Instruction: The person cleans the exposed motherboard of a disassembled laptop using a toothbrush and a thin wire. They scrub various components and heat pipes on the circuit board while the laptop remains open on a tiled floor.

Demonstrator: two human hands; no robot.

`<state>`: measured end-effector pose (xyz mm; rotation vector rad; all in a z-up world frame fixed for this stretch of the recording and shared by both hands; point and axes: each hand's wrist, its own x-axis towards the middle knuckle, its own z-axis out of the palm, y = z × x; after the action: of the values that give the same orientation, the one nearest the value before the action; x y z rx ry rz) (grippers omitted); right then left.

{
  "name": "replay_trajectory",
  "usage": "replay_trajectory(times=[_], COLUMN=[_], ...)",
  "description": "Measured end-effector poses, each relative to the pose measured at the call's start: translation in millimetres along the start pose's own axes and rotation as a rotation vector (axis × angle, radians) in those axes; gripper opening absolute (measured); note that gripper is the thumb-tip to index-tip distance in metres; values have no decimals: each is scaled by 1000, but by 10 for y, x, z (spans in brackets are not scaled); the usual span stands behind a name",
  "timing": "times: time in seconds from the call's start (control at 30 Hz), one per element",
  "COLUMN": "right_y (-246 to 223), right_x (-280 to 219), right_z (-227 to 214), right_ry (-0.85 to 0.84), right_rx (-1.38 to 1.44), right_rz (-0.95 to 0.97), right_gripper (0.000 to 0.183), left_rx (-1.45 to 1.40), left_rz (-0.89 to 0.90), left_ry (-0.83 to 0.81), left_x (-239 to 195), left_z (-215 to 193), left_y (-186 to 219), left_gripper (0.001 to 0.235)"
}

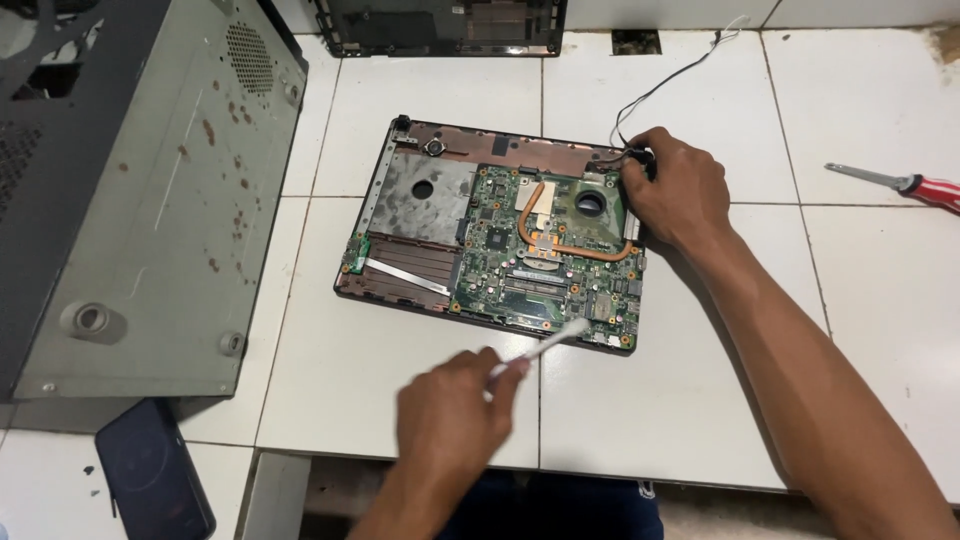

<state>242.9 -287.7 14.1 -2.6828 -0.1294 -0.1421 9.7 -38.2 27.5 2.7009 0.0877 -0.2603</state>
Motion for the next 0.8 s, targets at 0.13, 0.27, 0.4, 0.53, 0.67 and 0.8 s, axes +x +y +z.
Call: replay_trajectory(times=[0.13,0.27,0.4,0.53,0.67,0.8], right_y=[15,-2,-21,41,-26,-3], right_x=[-24,18,-19,-35,-38,0], right_z=[-10,-12,-22,27,-27,-8], right_ry=[-15,8,3,13,-1,4], right_rx=[-1,-1,13,-12,-3,-1], right_rz=[13,-17,-9,-51,-15,-31], right_gripper=[45,45,47,43,43,43], left_rx=[-73,-25,0,-8,-23,58], left_rz=[-5,28,27,-30,84,-4], left_ry=[41,-98,-51,-106,-159,-14], left_x=[119,171,233,111,13,-45], left_z=[-144,-225,-265,-259,-59,-117], left_y=[146,271,156,279,403,333], left_gripper=[43,41,48,38,39,42])
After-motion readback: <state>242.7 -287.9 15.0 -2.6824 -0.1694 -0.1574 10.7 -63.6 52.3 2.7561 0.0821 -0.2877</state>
